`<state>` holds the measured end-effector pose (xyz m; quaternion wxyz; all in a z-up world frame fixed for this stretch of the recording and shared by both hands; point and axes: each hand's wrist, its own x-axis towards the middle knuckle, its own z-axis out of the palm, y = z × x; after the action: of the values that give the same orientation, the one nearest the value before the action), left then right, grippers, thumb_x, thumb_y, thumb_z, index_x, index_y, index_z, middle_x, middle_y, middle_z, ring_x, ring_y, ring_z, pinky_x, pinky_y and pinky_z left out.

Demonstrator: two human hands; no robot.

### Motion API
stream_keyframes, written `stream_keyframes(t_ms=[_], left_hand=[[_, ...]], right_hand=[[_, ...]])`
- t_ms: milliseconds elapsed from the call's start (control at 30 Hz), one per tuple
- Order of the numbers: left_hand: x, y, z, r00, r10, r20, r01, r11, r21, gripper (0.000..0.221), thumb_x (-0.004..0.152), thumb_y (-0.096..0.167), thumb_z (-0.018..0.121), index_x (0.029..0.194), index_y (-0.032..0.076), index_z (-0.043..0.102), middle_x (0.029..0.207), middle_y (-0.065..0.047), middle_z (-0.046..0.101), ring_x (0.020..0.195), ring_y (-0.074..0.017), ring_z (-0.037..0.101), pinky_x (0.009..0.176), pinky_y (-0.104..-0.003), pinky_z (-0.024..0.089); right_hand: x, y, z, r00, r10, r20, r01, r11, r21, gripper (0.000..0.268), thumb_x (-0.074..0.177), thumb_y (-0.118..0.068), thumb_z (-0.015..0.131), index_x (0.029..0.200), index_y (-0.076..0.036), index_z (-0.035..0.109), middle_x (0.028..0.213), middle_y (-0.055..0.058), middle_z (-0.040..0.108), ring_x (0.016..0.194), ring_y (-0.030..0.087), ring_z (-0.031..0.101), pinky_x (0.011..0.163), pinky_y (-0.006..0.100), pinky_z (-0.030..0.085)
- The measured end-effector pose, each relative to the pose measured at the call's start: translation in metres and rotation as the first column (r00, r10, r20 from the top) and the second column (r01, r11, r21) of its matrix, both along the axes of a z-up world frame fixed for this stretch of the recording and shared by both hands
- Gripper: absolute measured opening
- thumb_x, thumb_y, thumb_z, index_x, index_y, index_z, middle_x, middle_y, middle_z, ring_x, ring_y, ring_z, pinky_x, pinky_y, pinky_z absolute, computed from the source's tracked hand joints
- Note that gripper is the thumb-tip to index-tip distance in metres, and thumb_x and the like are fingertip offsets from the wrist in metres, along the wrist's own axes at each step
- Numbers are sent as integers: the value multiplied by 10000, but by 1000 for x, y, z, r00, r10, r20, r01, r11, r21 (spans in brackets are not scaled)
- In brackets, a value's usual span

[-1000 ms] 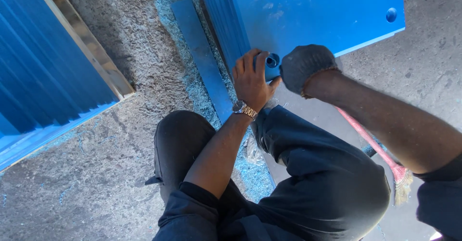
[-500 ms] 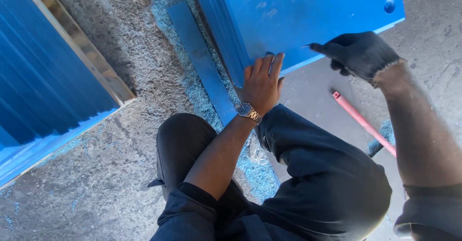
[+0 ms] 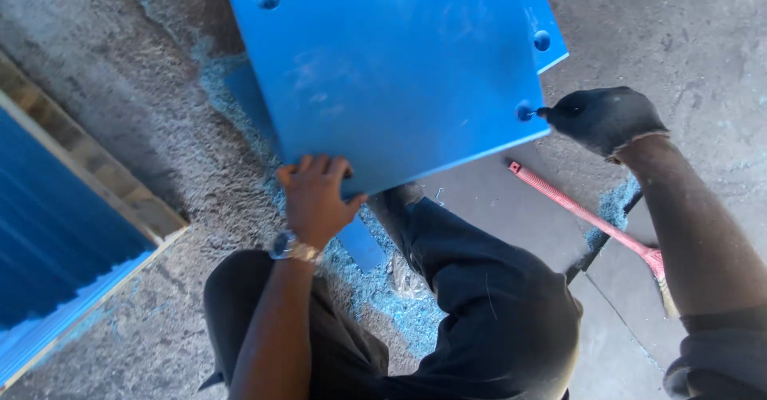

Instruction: The recorder uses a handheld deburring tool to smooth the edges of holes in blue plastic sheets before stacking them on a pallet.

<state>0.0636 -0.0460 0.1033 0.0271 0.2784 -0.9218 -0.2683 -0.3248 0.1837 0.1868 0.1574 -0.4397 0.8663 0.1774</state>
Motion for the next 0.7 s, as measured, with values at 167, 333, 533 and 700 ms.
stream_keyframes(t_ms=[167, 333, 533, 700], left_hand=[[4, -17, -34, 946, 257, -199, -300, 927, -226, 614, 811, 648, 839, 1152, 184, 627, 1171, -141, 642, 1150, -355, 559, 889, -547, 396], [4, -51, -65, 744, 604, -285, -577, 796, 182, 1138, 734, 842, 727, 1454, 29, 388, 1269, -279, 523, 1073, -399, 638, 668, -522, 620], [4, -62, -97, 731, 672, -123, -603, 719, 345, 1222, 688, 872, 781, 1454, 0, 398, 1163, -230, 689, 972, -396, 751, 754, -499, 647], [3, -61, -103, 681, 726, -95, -637, 651, 414, 1161, 615, 895, 788, 1316, 24, 474, 1085, -193, 696, 942, -354, 753, 717, -493, 651]], right_hand=[[-7, -5, -17, 980, 200, 1, -199, 971, 132, 418, 1019, -532, 555, 1029, -192, 798, 945, 71, 785, 850, 256, 749, 847, 415, 571], [-3, -29, -21, 926, 376, 31, -374, 904, 207, 435, 984, -552, 551, 925, -193, 789, 888, 70, 774, 841, 243, 738, 837, 425, 571], [-16, -26, -30, 918, 396, 37, -394, 897, 200, 504, 1060, -554, 464, 911, -173, 758, 858, 104, 771, 743, 230, 735, 762, 436, 581], [0, -5, -28, 997, 66, 50, -80, 925, 371, 582, 1088, -607, 384, 945, -189, 762, 862, 103, 788, 742, 240, 759, 795, 447, 588]])
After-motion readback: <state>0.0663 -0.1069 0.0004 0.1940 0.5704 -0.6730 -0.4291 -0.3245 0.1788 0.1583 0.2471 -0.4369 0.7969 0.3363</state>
